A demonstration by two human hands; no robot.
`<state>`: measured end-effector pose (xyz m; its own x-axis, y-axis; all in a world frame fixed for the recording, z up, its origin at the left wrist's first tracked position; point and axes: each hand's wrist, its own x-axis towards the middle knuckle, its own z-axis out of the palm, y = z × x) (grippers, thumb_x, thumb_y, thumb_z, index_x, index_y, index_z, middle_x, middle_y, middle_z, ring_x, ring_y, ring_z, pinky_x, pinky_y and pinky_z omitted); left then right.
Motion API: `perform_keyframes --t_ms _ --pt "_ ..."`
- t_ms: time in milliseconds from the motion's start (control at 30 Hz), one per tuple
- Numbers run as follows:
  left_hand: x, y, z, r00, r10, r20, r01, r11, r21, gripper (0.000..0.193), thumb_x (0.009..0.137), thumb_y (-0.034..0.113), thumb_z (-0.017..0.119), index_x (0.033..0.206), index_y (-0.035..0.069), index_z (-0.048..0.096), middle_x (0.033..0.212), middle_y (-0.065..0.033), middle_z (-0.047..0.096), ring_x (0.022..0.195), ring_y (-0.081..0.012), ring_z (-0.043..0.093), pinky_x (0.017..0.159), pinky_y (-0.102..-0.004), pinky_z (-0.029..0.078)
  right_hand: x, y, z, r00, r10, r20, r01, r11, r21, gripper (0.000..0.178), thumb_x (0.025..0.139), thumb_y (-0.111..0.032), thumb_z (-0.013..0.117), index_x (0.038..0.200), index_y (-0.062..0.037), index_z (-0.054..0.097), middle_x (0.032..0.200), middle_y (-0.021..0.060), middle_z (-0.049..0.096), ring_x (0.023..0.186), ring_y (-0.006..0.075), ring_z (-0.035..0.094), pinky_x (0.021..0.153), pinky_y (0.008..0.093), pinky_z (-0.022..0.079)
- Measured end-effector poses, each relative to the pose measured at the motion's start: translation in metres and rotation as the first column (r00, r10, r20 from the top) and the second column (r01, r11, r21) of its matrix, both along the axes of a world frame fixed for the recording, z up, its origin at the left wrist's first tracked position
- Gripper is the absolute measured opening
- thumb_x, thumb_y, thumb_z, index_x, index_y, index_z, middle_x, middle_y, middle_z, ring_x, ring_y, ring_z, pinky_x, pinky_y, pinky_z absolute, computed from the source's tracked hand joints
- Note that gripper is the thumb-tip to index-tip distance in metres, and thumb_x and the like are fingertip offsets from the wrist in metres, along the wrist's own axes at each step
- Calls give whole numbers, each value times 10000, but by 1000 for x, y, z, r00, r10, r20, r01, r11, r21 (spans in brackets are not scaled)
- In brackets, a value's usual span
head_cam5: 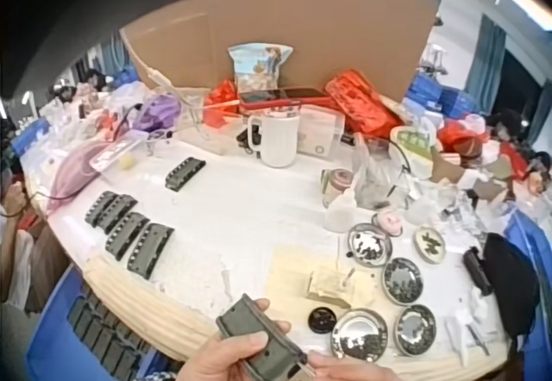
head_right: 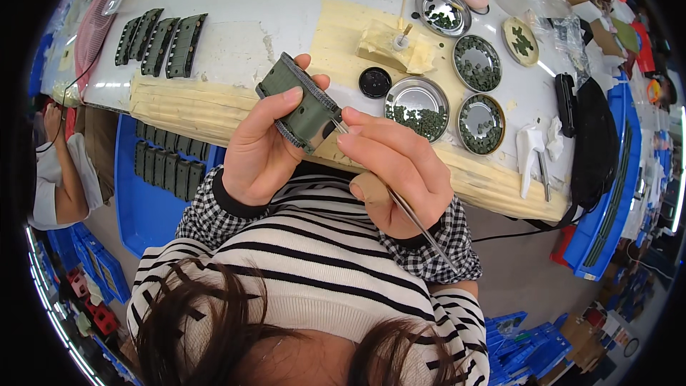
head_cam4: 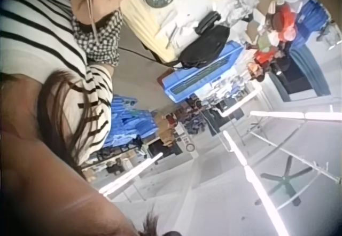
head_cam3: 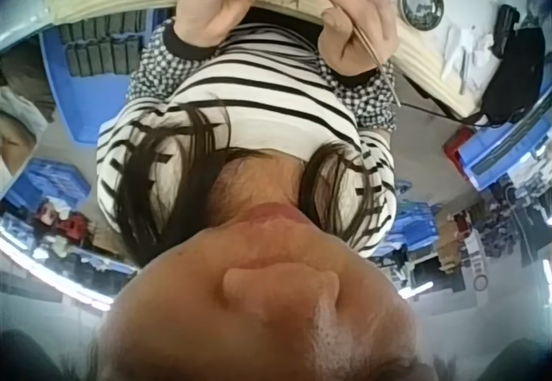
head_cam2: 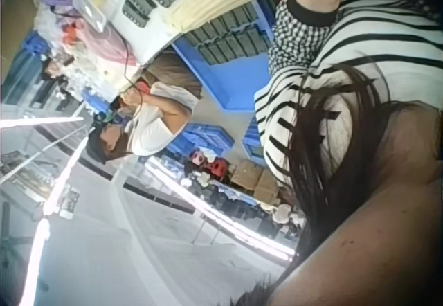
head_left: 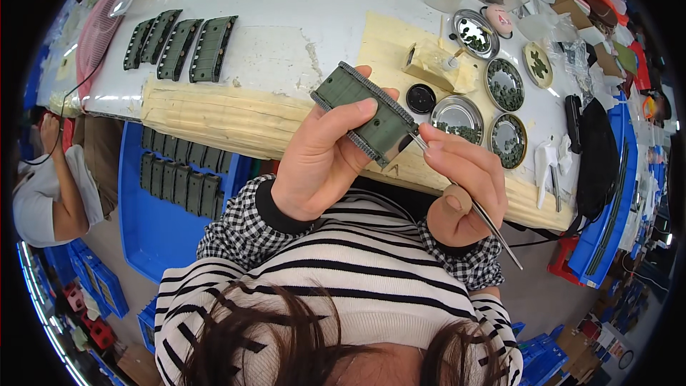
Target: Manually assembling and inspecting small plastic housing components for a toy.
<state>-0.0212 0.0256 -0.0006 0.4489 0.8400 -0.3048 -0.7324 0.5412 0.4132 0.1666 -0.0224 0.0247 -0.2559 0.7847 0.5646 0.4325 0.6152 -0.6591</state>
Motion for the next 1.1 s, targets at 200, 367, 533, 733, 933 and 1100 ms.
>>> perform_keyframes --t_ms 200,367,533,733,933,1100 --pt "2 -1 2 1000 11 20 -11 1000 -10 511 929 73 598 1376 88 350 1222 -133 569 1071 -210 620 881 -367 558 0 -1 -2 1000 -13 6 13 1000 25 269 933 -131 615 1143 36 622 1119 193 616 1085 344 641 908 381 541" --pt "8 -6 2 998 49 36 -48 998 -29 511 932 68 587 1379 113 343 1230 -135 563 1095 -213 602 908 -387 542 -5 -5 -10 997 -72 -13 73 994 87 254 960 -136 574 1123 53 619 1123 220 614 1058 348 651 893 388 550" --pt "12 -7 2 998 57 31 -56 998 -16 488 942 81 570 1380 121 359 1243 -120 563 1108 -200 595 922 -378 535 -6 -6 -12 994 -113 -10 114 988 108 245 971 -135 549 1113 54 615 1133 226 613 1044 341 657 892 389 556" --pt "14 -8 -1 993 69 91 -67 997 -24 491 939 67 579 1371 125 351 1244 -133 555 1115 -207 590 912 -379 541 -8 -5 -20 991 -132 -37 136 980 144 248 975 -127 532 1113 64 606 1121 227 613 1049 352 654 897 391 559" --pt "13 -8 -2 994 70 85 -68 997 -30 486 942 64 571 1374 123 355 1244 -134 555 1107 -212 596 903 -383 547 -10 -6 -20 990 -130 -60 136 985 107 257 976 -144 541 1123 56 604 1106 223 617 1058 360 650 900 395 554" --pt "6 -4 2 999 53 -6 -53 999 6 498 943 70 566 1388 108 346 1235 -142 561 1093 -213 600 897 -385 549 1 -2 -18 969 -115 -218 132 989 66 352 999 -297 503 1077 24 624 1048 189 644 993 307 666 847 358 546"
